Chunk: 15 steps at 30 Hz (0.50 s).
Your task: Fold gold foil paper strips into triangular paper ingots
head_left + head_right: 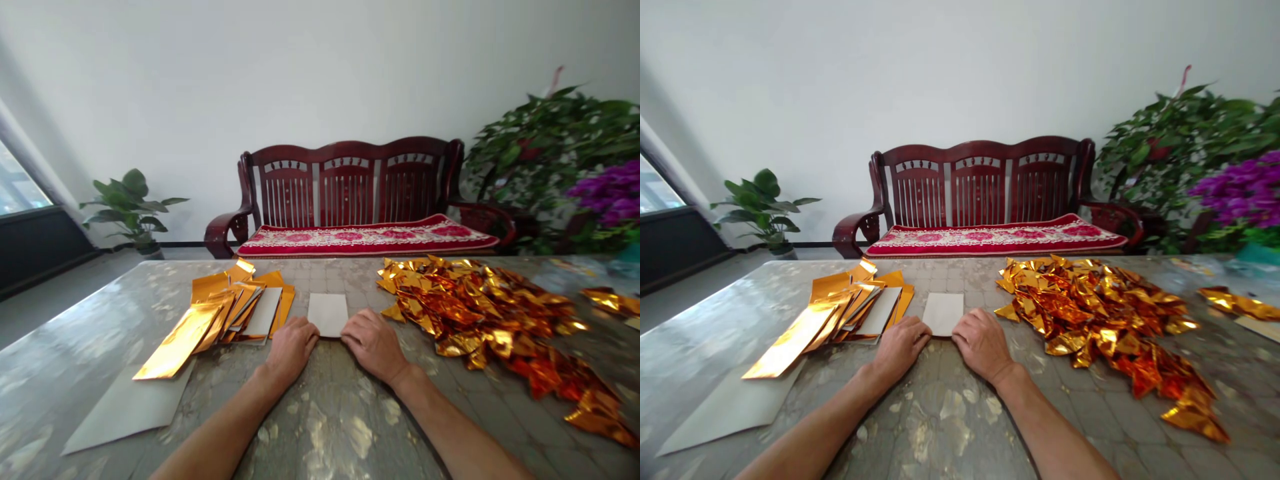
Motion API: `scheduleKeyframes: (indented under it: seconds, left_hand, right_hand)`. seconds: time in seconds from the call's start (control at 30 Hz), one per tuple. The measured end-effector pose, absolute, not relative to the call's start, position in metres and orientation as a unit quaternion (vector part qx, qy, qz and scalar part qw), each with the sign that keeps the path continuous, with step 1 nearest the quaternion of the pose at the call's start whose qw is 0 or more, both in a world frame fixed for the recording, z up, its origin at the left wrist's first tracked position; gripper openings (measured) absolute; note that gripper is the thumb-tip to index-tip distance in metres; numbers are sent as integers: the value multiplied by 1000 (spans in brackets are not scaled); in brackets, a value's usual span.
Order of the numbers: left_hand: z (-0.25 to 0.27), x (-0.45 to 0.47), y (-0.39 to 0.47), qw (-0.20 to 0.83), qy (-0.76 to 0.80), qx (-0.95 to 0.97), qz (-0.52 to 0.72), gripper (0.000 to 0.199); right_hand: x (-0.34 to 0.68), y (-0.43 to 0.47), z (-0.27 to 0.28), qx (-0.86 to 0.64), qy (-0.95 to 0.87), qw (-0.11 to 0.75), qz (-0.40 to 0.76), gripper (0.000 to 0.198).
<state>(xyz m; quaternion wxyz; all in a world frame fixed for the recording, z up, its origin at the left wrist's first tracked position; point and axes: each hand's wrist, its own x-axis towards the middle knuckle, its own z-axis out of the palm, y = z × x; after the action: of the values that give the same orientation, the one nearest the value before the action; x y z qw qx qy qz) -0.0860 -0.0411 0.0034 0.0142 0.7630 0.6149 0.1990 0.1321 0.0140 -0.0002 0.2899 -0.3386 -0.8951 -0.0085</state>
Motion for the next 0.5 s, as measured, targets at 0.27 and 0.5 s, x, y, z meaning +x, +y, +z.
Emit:
scheduleKeyframes:
  seconds: [0.27,0.5]
  left_hand:
    - [4,-94,-32,71,625,740,236,25]
    - [3,-93,-29,74,657,714,230,25]
  right_hand:
    - [130,16,-1,-408,-879,248,13,17]
    - [128,19,3,-442,-872,209,5,24]
